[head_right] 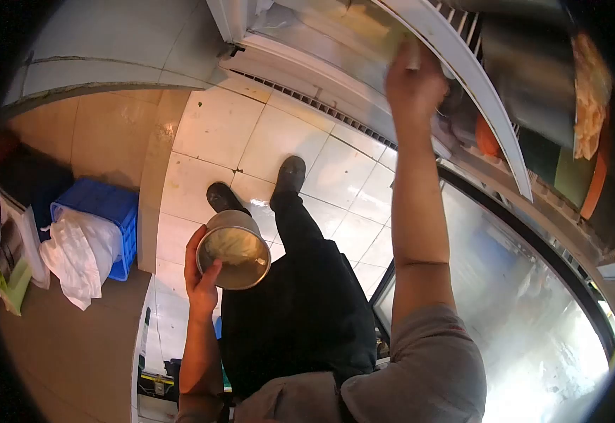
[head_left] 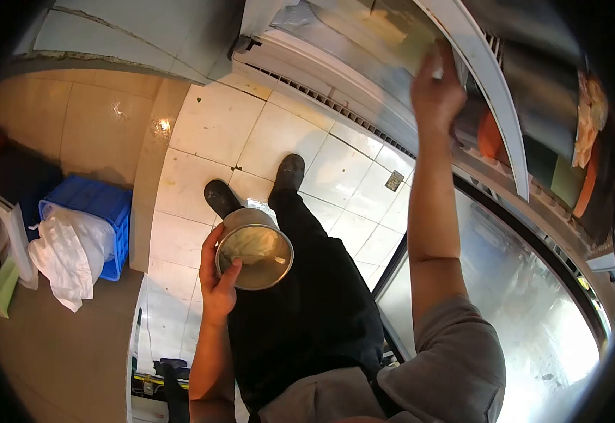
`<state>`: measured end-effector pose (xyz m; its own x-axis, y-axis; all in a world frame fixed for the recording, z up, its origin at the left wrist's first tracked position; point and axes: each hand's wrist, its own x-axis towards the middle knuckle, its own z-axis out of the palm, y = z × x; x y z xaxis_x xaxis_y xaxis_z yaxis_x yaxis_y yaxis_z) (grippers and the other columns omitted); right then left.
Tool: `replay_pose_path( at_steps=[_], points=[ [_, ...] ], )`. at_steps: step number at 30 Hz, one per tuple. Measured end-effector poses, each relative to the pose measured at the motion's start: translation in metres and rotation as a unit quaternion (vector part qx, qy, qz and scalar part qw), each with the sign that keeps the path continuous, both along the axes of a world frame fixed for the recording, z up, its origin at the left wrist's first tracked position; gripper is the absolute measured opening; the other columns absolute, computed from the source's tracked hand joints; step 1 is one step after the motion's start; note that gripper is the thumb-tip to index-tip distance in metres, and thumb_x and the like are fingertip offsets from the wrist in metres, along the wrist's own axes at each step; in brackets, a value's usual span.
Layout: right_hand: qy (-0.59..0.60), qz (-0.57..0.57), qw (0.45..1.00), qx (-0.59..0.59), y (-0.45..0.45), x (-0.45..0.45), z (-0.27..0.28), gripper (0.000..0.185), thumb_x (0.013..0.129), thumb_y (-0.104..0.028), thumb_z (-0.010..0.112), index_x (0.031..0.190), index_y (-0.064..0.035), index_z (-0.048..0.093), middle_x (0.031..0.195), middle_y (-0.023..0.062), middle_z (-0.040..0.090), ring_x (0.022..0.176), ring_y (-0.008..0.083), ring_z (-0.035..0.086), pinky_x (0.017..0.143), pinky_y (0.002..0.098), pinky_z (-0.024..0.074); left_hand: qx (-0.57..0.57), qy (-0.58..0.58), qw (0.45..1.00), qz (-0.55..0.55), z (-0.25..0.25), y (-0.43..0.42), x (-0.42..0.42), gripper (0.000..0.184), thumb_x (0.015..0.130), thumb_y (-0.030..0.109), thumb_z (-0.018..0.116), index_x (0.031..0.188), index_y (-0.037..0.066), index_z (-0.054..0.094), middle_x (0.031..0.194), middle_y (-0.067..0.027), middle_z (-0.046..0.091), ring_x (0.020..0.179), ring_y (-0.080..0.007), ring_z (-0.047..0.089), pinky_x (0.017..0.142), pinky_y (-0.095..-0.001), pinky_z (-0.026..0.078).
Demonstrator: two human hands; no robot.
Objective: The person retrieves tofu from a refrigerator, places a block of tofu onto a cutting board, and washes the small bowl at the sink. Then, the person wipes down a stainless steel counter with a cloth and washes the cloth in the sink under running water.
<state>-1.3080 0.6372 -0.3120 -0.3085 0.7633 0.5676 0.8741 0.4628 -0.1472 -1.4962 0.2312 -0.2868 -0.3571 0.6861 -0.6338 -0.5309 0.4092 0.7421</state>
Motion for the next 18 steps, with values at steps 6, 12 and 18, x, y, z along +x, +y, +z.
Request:
replay_pose_path(
  at_steps=[6,12,18],
  points=[
    [0.238,0.069,0.920,-0.304,0.056,-0.022,-0.032,0.057,0.090,-0.042,0.058,0.137,-0.0122,0.048,0.145,0.0115,0.042,0.136,0.0301,0.035,0.111,0.0373,0.0269,0.008,0.000,1.000,-0.012,0.006,-0.011,-0.001,0.061,0.083,-0.002,0.056,0.141,0.001,0.035,0.136,-0.0143,0.046,0.125,-0.0241,0.045,0.106,-0.0347,0.033],
    [0.366,0.114,0.840,-0.384,0.085,-0.033,-0.023,0.055,0.088,-0.040,0.061,0.135,-0.0124,0.050,0.141,0.0105,0.045,0.132,0.0291,0.038,0.108,0.0371,0.0308,0.007,0.001,1.000,0.006,0.013,-0.018,0.003,0.062,0.080,0.002,0.057,0.139,0.001,0.039,0.135,-0.0130,0.046,0.125,-0.0239,0.045,0.107,-0.0349,0.032],
    [0.408,0.100,0.825,-0.378,0.090,-0.045,-0.016,0.054,0.087,-0.038,0.063,0.132,-0.0126,0.051,0.138,0.0094,0.048,0.128,0.0281,0.042,0.104,0.0369,0.0347,0.019,0.008,1.000,0.007,0.021,-0.019,0.009,0.061,0.081,0.002,0.057,0.139,0.001,0.039,0.135,-0.0129,0.047,0.125,-0.0237,0.045,0.107,-0.0344,0.033]
  ],
)
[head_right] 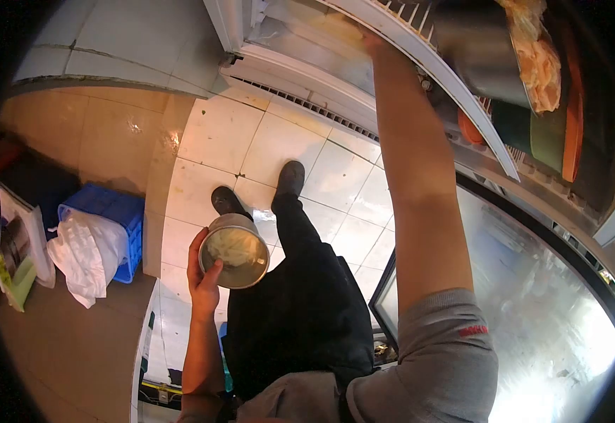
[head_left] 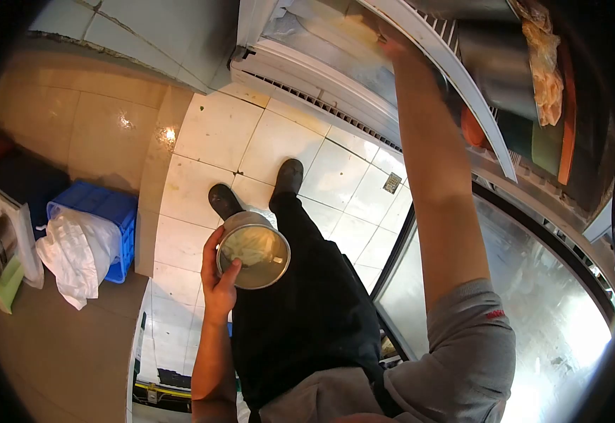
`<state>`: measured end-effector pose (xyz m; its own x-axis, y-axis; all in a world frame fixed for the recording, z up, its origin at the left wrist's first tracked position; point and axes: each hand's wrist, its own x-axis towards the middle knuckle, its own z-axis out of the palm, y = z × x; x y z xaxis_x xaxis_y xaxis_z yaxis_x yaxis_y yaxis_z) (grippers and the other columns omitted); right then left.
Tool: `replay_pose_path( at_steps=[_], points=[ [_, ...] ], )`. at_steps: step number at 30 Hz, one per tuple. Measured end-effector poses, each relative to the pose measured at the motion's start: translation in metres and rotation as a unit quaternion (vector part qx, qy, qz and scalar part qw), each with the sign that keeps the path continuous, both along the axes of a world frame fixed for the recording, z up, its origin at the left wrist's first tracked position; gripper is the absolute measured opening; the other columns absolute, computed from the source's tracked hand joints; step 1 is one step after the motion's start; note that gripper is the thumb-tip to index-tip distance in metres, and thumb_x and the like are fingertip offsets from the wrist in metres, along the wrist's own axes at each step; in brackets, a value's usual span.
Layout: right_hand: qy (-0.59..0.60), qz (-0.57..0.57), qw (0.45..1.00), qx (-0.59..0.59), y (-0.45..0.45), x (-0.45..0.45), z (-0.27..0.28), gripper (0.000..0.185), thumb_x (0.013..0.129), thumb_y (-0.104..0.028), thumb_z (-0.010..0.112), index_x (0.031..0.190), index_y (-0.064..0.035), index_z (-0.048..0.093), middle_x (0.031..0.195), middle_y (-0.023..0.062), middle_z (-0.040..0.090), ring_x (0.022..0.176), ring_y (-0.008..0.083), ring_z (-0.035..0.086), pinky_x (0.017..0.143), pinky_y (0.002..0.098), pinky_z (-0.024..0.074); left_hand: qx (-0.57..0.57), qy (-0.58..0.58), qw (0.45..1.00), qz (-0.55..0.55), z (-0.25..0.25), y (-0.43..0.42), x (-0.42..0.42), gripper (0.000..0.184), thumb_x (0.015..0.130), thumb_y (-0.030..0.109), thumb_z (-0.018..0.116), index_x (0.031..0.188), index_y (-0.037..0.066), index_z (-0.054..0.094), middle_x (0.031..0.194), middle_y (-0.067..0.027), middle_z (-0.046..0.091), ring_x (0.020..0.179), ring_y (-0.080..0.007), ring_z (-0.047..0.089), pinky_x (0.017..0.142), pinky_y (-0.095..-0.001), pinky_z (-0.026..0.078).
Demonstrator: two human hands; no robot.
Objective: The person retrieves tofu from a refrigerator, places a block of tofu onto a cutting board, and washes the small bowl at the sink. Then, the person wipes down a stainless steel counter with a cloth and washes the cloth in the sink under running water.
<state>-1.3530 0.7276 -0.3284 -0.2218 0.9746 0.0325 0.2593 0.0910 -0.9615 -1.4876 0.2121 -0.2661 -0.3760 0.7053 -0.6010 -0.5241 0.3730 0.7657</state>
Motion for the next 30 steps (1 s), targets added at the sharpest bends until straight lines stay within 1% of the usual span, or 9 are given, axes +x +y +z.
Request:
replay_pose_path(
  at_steps=[6,14,19,21,25,27,28,29,30],
  points=[
    [0.044,-0.004,0.998,-0.038,-0.001,-0.007,-0.005,0.052,0.085,-0.036,0.066,0.130,-0.0129,0.052,0.134,0.0084,0.051,0.124,0.0270,0.046,0.101,0.0367,0.0386,-0.012,0.014,1.000,0.003,0.009,-0.001,0.004,0.061,0.080,0.003,0.057,0.138,0.000,0.039,0.134,-0.0132,0.048,0.125,-0.0237,0.045,0.107,-0.0343,0.032],
    [0.132,0.015,0.982,-0.134,-0.002,-0.002,-0.010,0.051,0.083,-0.033,0.070,0.127,-0.0132,0.054,0.129,0.0070,0.055,0.119,0.0257,0.051,0.096,0.0363,0.0437,-0.016,0.027,0.999,-0.003,0.008,-0.006,0.007,0.059,0.083,0.007,0.057,0.138,0.000,0.040,0.134,-0.0133,0.048,0.124,-0.0235,0.045,0.106,-0.0340,0.032],
    [0.208,0.010,0.951,-0.228,-0.009,0.021,-0.011,0.050,0.082,-0.031,0.072,0.125,-0.0134,0.055,0.126,0.0061,0.057,0.115,0.0249,0.054,0.093,0.0362,0.0470,0.004,0.019,1.000,-0.010,-0.003,-0.002,0.009,0.054,0.089,0.013,0.057,0.139,0.000,0.039,0.135,-0.0131,0.047,0.125,-0.0227,0.044,0.107,-0.0338,0.031],
    [0.238,0.014,0.931,-0.276,-0.014,0.037,-0.010,0.049,0.082,-0.030,0.073,0.124,-0.0135,0.055,0.124,0.0058,0.058,0.114,0.0245,0.055,0.092,0.0361,0.0483,0.031,0.011,0.999,-0.013,-0.012,0.004,0.009,0.051,0.094,0.013,0.054,0.140,0.000,0.036,0.137,-0.0131,0.045,0.126,-0.0222,0.043,0.107,-0.0342,0.032],
    [0.265,0.029,0.901,-0.341,-0.014,0.067,-0.014,0.049,0.081,-0.029,0.075,0.123,-0.0137,0.056,0.122,0.0051,0.060,0.111,0.0238,0.057,0.089,0.0359,0.0508,0.046,0.024,0.999,-0.010,-0.031,0.024,0.008,0.050,0.095,0.013,0.053,0.140,0.000,0.037,0.136,-0.0116,0.046,0.125,-0.0200,0.043,0.107,-0.0327,0.031],
    [0.270,0.036,0.896,-0.350,-0.011,0.087,-0.032,0.049,0.080,-0.029,0.075,0.122,-0.0137,0.056,0.121,0.0049,0.060,0.111,0.0237,0.058,0.089,0.0359,0.0515,0.042,0.023,0.999,-0.015,-0.036,0.037,0.006,0.048,0.096,0.014,0.052,0.140,0.000,0.038,0.136,-0.0104,0.047,0.125,-0.0185,0.044,0.107,-0.0314,0.031],
    [0.137,0.096,0.950,-0.263,-0.001,0.105,-0.048,0.044,0.080,-0.027,0.076,0.118,-0.0133,0.058,0.114,0.0027,0.062,0.105,0.0193,0.060,0.081,0.0329,0.0523,0.041,0.029,0.999,-0.018,-0.036,0.044,0.005,0.048,0.096,0.014,0.052,0.140,0.000,0.038,0.136,-0.0104,0.047,0.125,-0.0185,0.044,0.107,-0.0314,0.031],
    [-0.002,0.152,0.975,-0.163,0.009,0.114,-0.053,0.040,0.079,-0.025,0.077,0.113,-0.0128,0.060,0.107,0.0005,0.064,0.099,0.0149,0.061,0.074,0.0299,0.0532,0.057,0.040,0.997,-0.018,-0.038,0.055,0.005,0.047,0.097,0.015,0.052,0.139,0.000,0.039,0.135,-0.0102,0.048,0.124,-0.0177,0.044,0.106,-0.0309,0.032],
    [0.131,0.038,0.907,-0.398,-0.030,0.079,0.019,0.032,0.079,-0.022,0.076,0.106,-0.0118,0.062,0.098,-0.0018,0.065,0.090,0.0101,0.062,0.067,0.0269,0.0519,0.075,0.049,0.996,-0.019,-0.041,0.067,0.007,0.046,0.098,0.016,0.051,0.139,0.000,0.039,0.134,-0.0100,0.049,0.123,-0.0169,0.045,0.105,-0.0304,0.033]
  ],
)
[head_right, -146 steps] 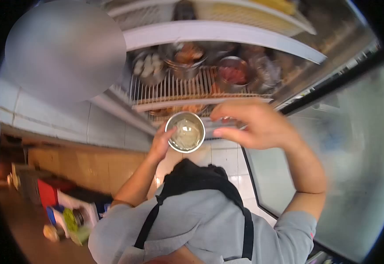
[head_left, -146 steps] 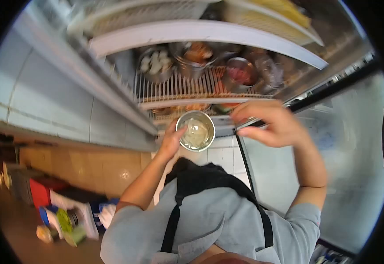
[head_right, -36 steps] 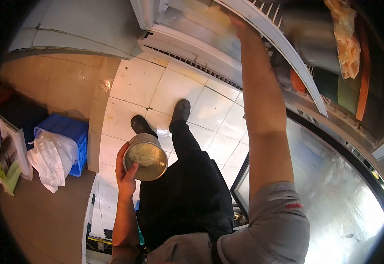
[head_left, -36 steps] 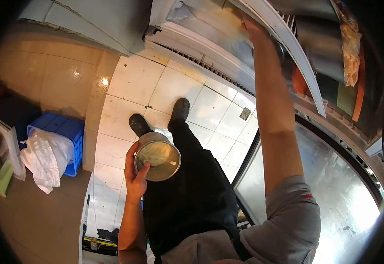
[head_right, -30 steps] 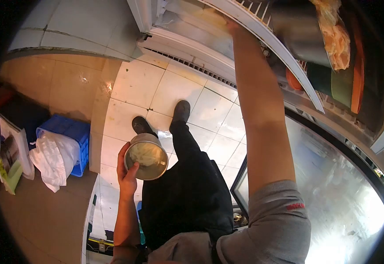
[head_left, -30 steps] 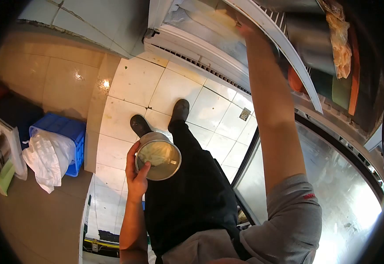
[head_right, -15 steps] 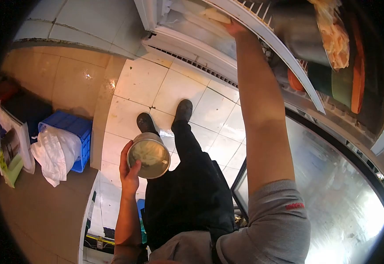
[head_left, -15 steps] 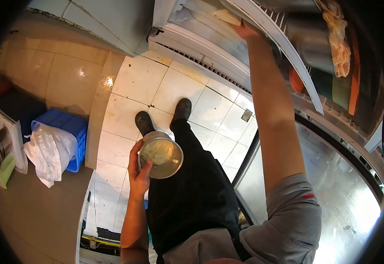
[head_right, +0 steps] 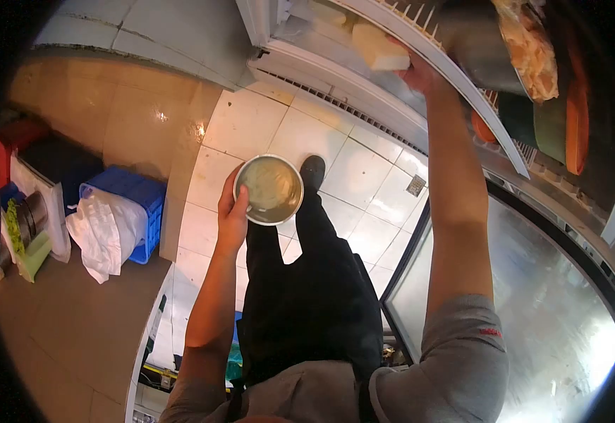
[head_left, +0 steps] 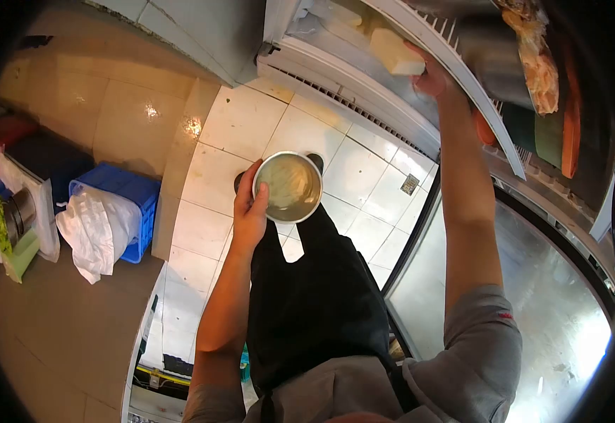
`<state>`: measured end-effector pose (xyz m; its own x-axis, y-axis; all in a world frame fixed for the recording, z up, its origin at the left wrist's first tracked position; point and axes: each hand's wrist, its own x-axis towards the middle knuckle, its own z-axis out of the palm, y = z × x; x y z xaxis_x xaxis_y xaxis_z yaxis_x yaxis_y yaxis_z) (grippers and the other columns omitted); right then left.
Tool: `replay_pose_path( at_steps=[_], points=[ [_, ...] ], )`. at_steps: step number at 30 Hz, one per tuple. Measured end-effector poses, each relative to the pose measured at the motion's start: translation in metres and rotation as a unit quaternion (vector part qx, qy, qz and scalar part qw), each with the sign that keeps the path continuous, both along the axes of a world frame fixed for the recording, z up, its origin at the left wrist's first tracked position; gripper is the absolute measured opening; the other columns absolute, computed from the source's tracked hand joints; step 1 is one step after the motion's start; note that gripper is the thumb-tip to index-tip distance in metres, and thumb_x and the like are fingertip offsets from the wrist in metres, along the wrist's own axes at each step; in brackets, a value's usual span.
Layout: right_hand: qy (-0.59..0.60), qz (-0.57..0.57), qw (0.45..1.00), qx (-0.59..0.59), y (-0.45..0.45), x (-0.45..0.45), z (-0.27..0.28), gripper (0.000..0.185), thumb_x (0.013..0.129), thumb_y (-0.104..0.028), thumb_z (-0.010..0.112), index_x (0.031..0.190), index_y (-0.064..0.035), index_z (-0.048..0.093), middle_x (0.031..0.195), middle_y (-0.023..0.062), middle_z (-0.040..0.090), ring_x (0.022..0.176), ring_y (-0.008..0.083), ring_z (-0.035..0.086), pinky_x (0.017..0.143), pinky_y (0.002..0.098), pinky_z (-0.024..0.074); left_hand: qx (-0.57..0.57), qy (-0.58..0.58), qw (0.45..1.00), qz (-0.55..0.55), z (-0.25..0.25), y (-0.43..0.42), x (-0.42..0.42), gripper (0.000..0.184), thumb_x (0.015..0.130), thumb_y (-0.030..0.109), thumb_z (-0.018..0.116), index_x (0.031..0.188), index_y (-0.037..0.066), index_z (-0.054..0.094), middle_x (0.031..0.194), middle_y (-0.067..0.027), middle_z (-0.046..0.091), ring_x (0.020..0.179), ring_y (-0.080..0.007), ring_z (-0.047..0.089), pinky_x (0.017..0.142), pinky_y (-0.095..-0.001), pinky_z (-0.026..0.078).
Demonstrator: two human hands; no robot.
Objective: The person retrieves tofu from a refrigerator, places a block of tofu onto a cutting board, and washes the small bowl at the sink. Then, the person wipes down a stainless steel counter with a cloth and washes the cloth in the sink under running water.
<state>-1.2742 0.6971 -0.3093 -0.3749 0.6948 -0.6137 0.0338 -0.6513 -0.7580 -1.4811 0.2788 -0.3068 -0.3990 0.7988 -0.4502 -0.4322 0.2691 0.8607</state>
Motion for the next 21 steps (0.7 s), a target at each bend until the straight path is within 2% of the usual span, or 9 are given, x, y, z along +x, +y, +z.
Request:
replay_pose_path(
  at_steps=[1,4,7,10,15,17,18,19,21],
  points=[
    [0.000,-0.001,1.000,0.001,-0.009,0.005,0.008,0.032,0.079,-0.022,0.076,0.106,-0.0118,0.062,0.098,-0.0018,0.065,0.090,0.0101,0.062,0.067,0.0269,0.0519,0.001,0.000,1.000,-0.001,-0.004,0.009,0.001,0.046,0.098,0.016,0.051,0.139,0.000,0.039,0.134,-0.0100,0.049,0.123,-0.0169,0.045,0.105,-0.0304,0.033],
    [-0.012,0.089,0.994,0.059,-0.018,0.011,0.017,0.035,0.079,-0.019,0.075,0.110,-0.0095,0.062,0.098,-0.0001,0.066,0.091,0.0094,0.061,0.069,0.0268,0.0513,0.022,0.001,1.000,-0.002,-0.017,0.043,0.000,0.044,0.099,0.020,0.050,0.137,0.001,0.042,0.130,-0.0083,0.052,0.119,-0.0146,0.048,0.102,-0.0283,0.036],
    [0.059,0.217,0.970,0.092,-0.017,0.010,0.022,0.049,0.075,-0.012,0.072,0.121,-0.0046,0.059,0.107,0.0040,0.064,0.100,0.0146,0.059,0.087,0.0291,0.0468,0.007,0.009,1.000,-0.019,-0.031,0.079,0.002,0.043,0.099,0.024,0.050,0.136,0.002,0.044,0.129,-0.0082,0.053,0.118,-0.0151,0.048,0.101,-0.0283,0.036],
    [0.096,0.279,0.950,0.099,-0.015,0.005,0.024,0.051,0.074,-0.010,0.070,0.123,-0.0039,0.057,0.112,0.0048,0.061,0.107,0.0165,0.056,0.094,0.0299,0.0430,0.010,0.036,0.999,-0.022,-0.052,0.113,0.012,0.042,0.099,0.027,0.050,0.134,0.004,0.046,0.127,-0.0093,0.055,0.118,-0.0168,0.048,0.100,-0.0290,0.037],
    [0.073,0.296,0.953,0.000,-0.025,-0.014,0.027,0.053,0.076,-0.009,0.070,0.126,-0.0076,0.052,0.111,0.0043,0.061,0.104,0.0167,0.059,0.094,0.0308,0.0426,0.038,0.052,0.997,-0.031,-0.068,0.161,0.025,0.043,0.098,0.029,0.050,0.132,0.003,0.047,0.127,-0.0119,0.055,0.118,-0.0202,0.049,0.101,-0.0304,0.037],
    [0.044,0.359,0.932,0.031,-0.031,-0.020,0.018,0.052,0.076,-0.008,0.070,0.124,-0.0085,0.051,0.109,0.0062,0.062,0.102,0.0166,0.059,0.092,0.0323,0.0435,0.041,0.052,0.997,-0.030,-0.067,0.175,0.032,0.044,0.098,0.030,0.051,0.132,0.002,0.047,0.127,-0.0128,0.055,0.118,-0.0211,0.049,0.101,-0.0309,0.037],
    [0.024,0.383,0.923,0.041,-0.032,-0.023,0.013,0.052,0.075,-0.008,0.072,0.121,-0.0054,0.049,0.112,0.0071,0.062,0.105,0.0139,0.057,0.092,0.0269,0.0421,0.043,0.059,0.997,-0.015,-0.065,0.181,0.036,0.044,0.098,0.031,0.051,0.132,0.002,0.048,0.126,-0.0147,0.055,0.118,-0.0223,0.050,0.101,-0.0316,0.037],
    [0.025,0.383,0.923,0.040,-0.034,-0.024,0.010,0.052,0.075,-0.008,0.072,0.121,-0.0054,0.049,0.112,0.0071,0.062,0.105,0.0139,0.057,0.092,0.0269,0.0421,0.044,0.066,0.997,-0.001,-0.064,0.186,0.038,0.045,0.098,0.032,0.051,0.131,0.002,0.048,0.126,-0.0166,0.055,0.117,-0.0234,0.050,0.100,-0.0322,0.038],
    [-0.116,0.419,0.890,0.138,-0.043,-0.028,0.011,0.054,0.072,-0.008,0.075,0.120,-0.0058,0.049,0.105,0.0084,0.066,0.098,0.0148,0.061,0.087,0.0281,0.0451,0.049,0.082,0.995,0.011,-0.079,0.195,0.046,0.047,0.098,0.033,0.050,0.131,0.001,0.048,0.125,-0.0185,0.055,0.117,-0.0250,0.051,0.100,-0.0331,0.038]
  ],
)
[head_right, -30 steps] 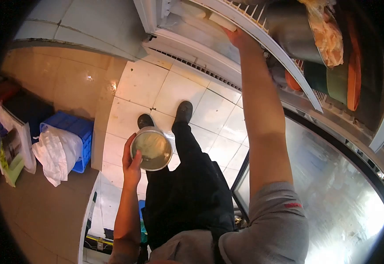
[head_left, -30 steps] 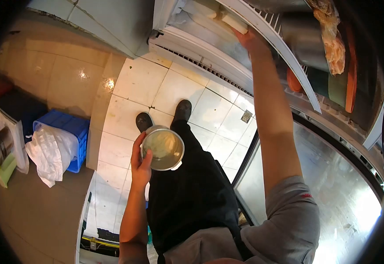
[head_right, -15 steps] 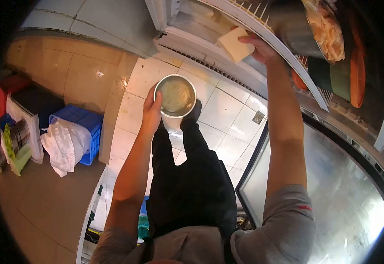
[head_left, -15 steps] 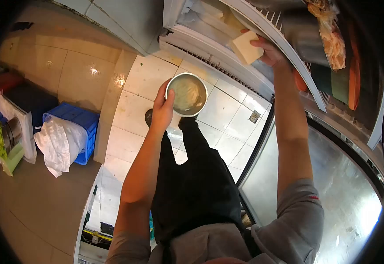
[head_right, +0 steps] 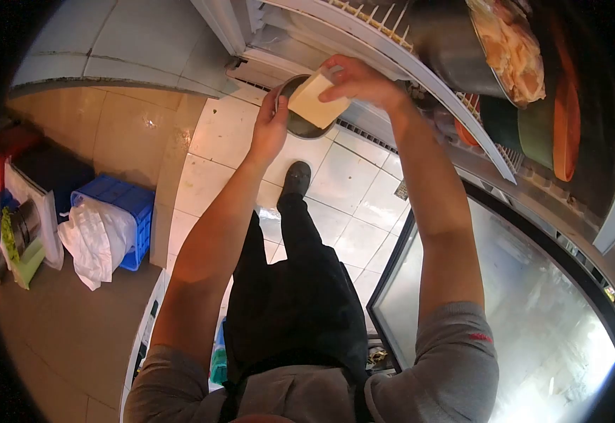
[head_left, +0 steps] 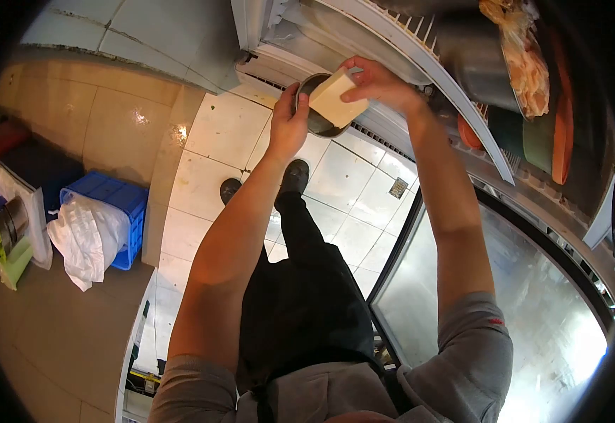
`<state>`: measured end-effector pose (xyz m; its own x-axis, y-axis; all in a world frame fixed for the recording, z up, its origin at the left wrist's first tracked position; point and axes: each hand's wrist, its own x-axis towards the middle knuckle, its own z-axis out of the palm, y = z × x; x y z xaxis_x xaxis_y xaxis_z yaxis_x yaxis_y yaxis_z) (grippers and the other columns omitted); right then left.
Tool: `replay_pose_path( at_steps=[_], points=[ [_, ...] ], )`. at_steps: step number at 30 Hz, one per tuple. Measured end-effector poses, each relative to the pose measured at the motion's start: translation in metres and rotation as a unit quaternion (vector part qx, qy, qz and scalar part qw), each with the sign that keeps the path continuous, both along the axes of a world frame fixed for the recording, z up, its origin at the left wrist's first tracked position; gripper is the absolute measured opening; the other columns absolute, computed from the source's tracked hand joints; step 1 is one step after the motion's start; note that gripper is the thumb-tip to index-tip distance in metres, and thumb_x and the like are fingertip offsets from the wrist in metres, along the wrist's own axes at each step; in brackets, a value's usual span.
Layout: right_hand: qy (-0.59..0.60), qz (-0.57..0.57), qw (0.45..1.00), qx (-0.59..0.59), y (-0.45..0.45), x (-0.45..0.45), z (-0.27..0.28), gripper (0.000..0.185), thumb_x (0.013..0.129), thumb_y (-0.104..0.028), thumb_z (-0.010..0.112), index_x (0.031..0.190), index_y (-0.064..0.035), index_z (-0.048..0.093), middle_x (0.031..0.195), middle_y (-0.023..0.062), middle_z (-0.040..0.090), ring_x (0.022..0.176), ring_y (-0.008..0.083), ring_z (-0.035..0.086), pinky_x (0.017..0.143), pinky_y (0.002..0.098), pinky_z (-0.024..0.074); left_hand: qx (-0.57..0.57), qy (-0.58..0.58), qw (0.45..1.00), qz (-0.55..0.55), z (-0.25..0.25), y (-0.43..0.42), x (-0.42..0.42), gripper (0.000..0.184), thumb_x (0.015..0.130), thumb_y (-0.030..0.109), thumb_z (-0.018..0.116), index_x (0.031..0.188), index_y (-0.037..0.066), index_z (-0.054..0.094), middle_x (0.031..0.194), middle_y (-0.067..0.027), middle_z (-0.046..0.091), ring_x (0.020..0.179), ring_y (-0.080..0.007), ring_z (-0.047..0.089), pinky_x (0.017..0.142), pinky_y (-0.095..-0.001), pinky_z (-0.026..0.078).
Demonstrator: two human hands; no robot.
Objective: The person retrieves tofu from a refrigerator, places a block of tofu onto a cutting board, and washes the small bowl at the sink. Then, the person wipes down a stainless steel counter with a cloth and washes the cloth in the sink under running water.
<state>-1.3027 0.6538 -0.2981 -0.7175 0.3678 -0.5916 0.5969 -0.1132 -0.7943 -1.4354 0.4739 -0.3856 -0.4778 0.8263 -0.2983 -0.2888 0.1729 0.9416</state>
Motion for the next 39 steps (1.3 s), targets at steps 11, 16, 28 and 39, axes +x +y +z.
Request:
replay_pose_path(
  at_steps=[11,16,28,39],
  points=[
    [-0.048,0.014,0.972,0.230,-0.060,-0.019,-0.004,0.060,0.069,-0.018,0.076,0.120,-0.0093,0.045,0.104,0.0160,0.064,0.096,0.0323,0.063,0.083,0.0370,0.0491,-0.008,0.040,0.999,0.012,-0.009,-0.006,0.001,0.049,0.098,0.032,0.049,0.131,-0.005,0.046,0.122,-0.0207,0.056,0.114,-0.0268,0.053,0.098,-0.0345,0.040],
    [-0.075,0.049,0.960,0.265,-0.081,-0.026,-0.007,0.060,0.072,-0.017,0.073,0.123,-0.0096,0.043,0.111,0.0188,0.061,0.105,0.0384,0.058,0.087,0.0416,0.0475,-0.005,-0.013,1.000,0.005,0.000,-0.012,-0.001,0.040,0.100,0.026,0.047,0.131,0.000,0.048,0.123,-0.0143,0.056,0.115,-0.0210,0.050,0.098,-0.0315,0.039],
    [0.005,-0.194,0.938,0.289,-0.086,-0.012,-0.014,0.036,0.082,-0.015,0.070,0.113,-0.0042,0.056,0.107,0.0146,0.064,0.099,0.0233,0.062,0.088,0.0342,0.0483,-0.005,-0.127,0.992,0.014,0.014,-0.045,-0.028,0.036,0.101,0.020,0.045,0.132,0.003,0.048,0.122,-0.0071,0.056,0.112,-0.0145,0.050,0.099,-0.0276,0.037],
    [0.044,-0.337,0.940,0.011,-0.066,-0.007,-0.002,0.031,0.088,-0.018,0.060,0.113,-0.0006,0.055,0.105,0.0157,0.065,0.086,0.0209,0.063,0.078,0.0325,0.0505,-0.019,-0.141,0.989,0.025,0.032,-0.084,-0.042,0.036,0.101,0.018,0.045,0.133,0.002,0.047,0.124,-0.0071,0.055,0.116,-0.0146,0.048,0.101,-0.0276,0.035]
  ],
)
